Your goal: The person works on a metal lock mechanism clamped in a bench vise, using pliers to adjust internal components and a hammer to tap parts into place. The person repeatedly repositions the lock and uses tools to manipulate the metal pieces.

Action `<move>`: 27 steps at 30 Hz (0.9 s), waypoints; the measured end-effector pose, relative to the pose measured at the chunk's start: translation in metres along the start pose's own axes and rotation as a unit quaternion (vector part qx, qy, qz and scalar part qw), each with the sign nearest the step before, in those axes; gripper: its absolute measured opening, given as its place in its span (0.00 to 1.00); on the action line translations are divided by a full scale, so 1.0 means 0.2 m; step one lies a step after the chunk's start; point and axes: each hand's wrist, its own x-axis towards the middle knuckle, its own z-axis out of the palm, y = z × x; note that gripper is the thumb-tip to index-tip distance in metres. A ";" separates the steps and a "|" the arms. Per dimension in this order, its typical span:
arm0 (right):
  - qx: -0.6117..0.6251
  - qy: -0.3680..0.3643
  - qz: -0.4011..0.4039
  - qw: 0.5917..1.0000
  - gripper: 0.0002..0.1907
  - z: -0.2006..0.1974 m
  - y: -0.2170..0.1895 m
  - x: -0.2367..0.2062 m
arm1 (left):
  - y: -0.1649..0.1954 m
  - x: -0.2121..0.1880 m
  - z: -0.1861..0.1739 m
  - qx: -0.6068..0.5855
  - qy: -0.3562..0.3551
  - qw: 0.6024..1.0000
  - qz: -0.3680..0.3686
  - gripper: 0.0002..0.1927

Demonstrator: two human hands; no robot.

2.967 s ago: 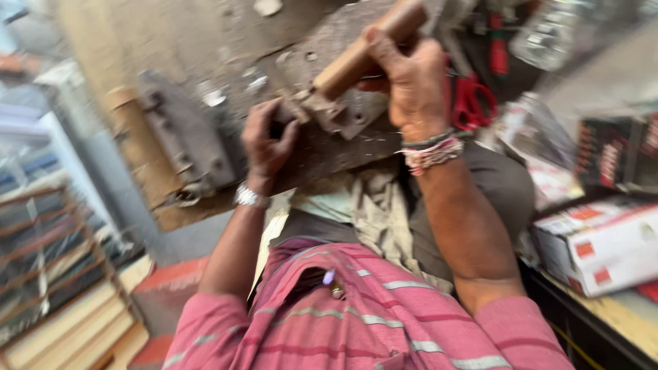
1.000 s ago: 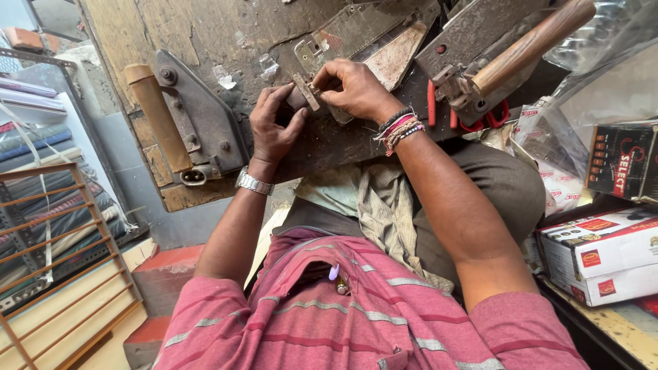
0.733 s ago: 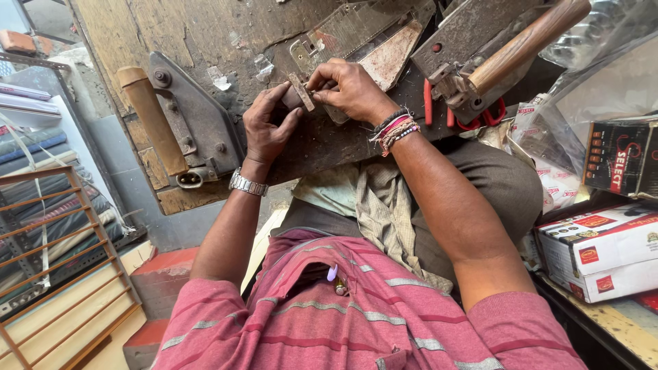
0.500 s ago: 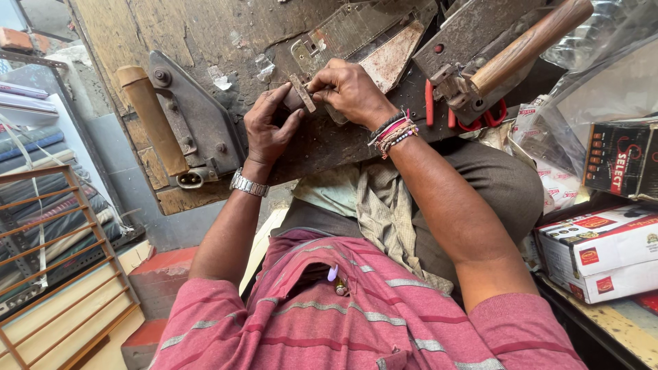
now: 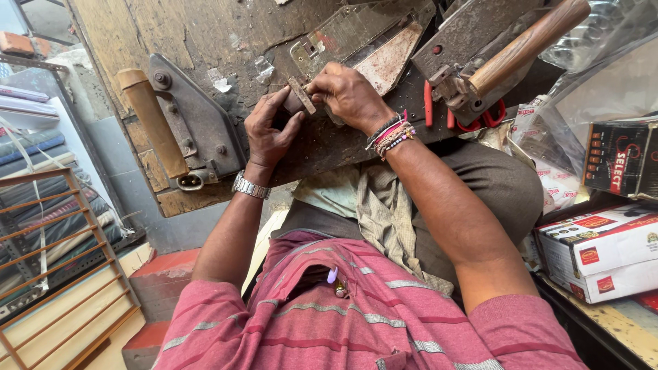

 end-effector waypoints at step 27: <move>-0.017 0.025 -0.052 0.998 0.10 0.00 -0.01 -0.02 | 0.00 0.00 0.00 0.007 0.000 1.000 0.003 0.25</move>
